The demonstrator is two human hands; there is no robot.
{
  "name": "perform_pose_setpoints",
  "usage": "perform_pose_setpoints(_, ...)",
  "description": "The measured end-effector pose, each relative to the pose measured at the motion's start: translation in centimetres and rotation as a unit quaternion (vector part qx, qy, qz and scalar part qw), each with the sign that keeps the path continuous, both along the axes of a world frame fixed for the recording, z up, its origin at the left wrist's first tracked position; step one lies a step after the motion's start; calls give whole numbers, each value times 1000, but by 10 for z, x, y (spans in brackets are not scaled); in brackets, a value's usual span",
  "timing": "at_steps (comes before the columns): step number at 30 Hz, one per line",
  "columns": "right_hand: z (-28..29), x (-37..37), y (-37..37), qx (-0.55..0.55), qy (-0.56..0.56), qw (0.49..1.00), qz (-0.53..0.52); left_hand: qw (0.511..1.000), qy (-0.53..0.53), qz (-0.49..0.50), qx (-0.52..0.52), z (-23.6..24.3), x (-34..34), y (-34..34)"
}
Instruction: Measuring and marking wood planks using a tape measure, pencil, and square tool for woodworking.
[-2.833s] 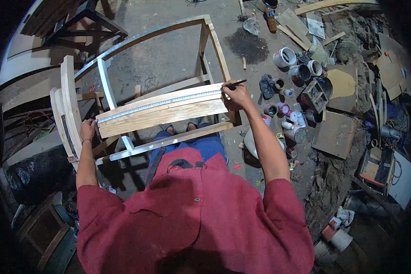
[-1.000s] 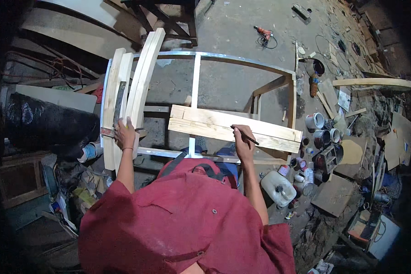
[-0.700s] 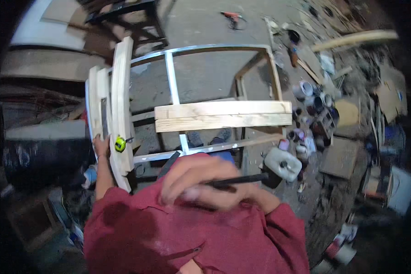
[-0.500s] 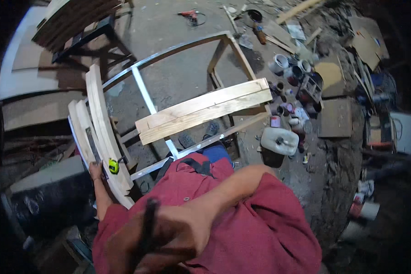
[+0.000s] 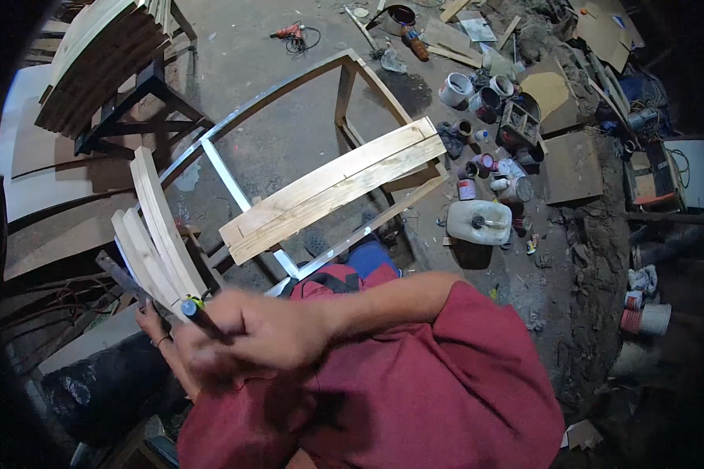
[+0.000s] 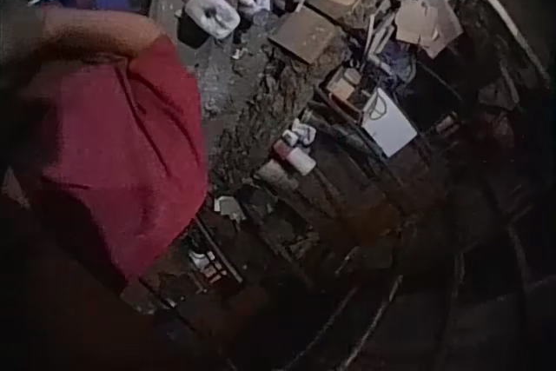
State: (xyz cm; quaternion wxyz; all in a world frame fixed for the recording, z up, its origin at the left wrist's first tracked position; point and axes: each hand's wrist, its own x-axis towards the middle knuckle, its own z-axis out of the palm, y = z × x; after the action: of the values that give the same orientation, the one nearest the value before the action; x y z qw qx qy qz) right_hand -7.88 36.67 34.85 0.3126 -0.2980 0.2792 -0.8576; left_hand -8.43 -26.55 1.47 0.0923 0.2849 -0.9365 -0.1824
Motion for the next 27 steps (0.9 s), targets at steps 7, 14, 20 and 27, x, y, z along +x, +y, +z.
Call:
perform_pose_setpoints(7,-188,-36,19,495,201,739,-410,912,32,-130,387,95,-58,351)
perform_pose_setpoints(14,-210,-12,168,559,149,675,-457,820,-48,-335,462,84,-63,599)
perform_pose_setpoints(20,-241,20,348,542,-86,716,-431,785,-59,-393,475,59,-58,782)
perform_pose_setpoints(27,-371,49,530,594,-141,580,-539,870,101,-478,-58,-59,-101,860)
